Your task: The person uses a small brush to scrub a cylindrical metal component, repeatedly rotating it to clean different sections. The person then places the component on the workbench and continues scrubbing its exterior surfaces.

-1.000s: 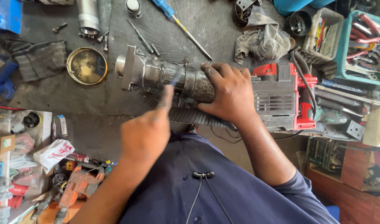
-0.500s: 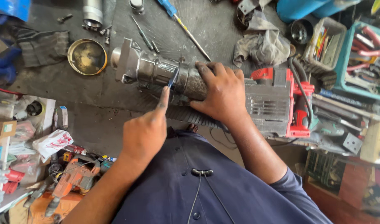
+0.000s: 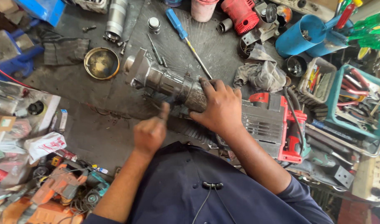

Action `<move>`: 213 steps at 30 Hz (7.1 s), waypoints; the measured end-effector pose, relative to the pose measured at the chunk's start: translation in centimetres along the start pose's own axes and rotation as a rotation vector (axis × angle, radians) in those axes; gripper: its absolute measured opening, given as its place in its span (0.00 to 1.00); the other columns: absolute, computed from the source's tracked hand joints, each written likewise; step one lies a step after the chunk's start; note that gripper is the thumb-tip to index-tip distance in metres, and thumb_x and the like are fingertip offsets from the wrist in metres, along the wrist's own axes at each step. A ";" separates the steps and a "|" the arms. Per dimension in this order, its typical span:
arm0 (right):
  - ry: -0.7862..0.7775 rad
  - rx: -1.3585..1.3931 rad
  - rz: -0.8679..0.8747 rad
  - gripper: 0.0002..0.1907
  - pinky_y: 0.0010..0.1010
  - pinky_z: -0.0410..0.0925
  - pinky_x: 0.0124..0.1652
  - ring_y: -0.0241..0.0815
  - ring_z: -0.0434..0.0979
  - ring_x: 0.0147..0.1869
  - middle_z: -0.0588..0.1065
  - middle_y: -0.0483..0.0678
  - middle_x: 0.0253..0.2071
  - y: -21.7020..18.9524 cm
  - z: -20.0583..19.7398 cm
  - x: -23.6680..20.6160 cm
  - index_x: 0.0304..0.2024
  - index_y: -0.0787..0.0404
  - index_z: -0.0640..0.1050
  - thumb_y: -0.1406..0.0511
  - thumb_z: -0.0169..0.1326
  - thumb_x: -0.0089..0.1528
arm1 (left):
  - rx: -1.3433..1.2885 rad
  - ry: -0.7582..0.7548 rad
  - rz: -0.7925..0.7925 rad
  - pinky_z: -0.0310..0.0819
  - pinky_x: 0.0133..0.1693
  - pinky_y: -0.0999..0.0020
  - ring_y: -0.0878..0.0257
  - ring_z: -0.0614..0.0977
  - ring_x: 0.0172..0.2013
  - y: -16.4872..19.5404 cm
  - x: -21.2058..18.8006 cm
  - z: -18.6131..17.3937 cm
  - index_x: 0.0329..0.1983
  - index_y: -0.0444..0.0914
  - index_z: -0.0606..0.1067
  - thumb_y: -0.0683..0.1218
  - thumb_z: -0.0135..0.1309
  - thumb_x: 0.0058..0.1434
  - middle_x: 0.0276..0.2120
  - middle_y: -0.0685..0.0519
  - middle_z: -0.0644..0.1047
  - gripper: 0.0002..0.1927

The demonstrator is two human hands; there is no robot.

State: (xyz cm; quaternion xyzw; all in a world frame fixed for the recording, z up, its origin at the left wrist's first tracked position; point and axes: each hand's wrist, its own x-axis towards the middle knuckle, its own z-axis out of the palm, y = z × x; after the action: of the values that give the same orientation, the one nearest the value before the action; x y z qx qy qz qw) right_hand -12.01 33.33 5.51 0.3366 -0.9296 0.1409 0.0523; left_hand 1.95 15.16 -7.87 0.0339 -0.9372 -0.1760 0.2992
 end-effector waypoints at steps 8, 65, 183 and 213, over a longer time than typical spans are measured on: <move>-0.019 -0.009 -0.015 0.49 0.48 0.64 0.46 0.53 0.77 0.50 0.75 0.51 0.48 0.4 0.1 -0.5 0.61 0.56 0.75 0.49 0.72 0.39 | 0.196 -0.095 -0.067 0.71 0.22 0.57 0.55 0.76 0.17 2.6 2.4 -3.6 0.73 0.44 0.70 0.39 0.55 0.60 0.18 0.54 0.72 0.34; -0.060 -0.186 0.080 0.53 0.50 0.57 0.59 0.52 0.75 0.58 0.75 0.56 0.53 -3.8 -0.6 1.6 0.61 0.65 0.71 0.48 0.72 0.37 | -0.574 -0.311 0.386 0.61 0.58 0.48 0.50 0.78 0.51 -9.5 4.8 3.8 0.42 0.42 0.78 0.48 0.61 0.62 0.48 0.50 0.78 0.08; 0.363 1.078 0.388 0.10 0.37 0.69 0.61 0.47 0.76 0.64 0.75 0.56 0.61 -13.6 10.2 -10.4 0.54 0.65 0.79 0.67 0.52 0.73 | -1.284 -1.172 -0.463 0.76 0.42 0.72 0.68 0.81 0.38 -6.2 2.4 -3.6 0.47 0.37 0.80 0.49 0.50 0.70 0.36 0.53 0.82 0.13; 0.751 0.144 0.935 0.13 0.31 0.71 0.39 0.46 0.79 0.38 0.77 0.52 0.37 -19.9 8.5 -3.9 0.47 0.61 0.82 0.74 0.60 0.60 | -0.581 -0.678 0.619 0.46 0.70 0.38 0.44 0.62 0.72 -19.0 21.2 -5.3 0.73 0.36 0.62 0.62 0.67 0.46 0.66 0.40 0.68 0.54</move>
State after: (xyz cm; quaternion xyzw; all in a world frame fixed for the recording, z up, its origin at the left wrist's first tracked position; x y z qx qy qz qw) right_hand 3.74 18.64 1.19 -0.1778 -0.8851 0.3206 0.2867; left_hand -13.18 -7.85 1.16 -0.3867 -0.8601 -0.3324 0.0150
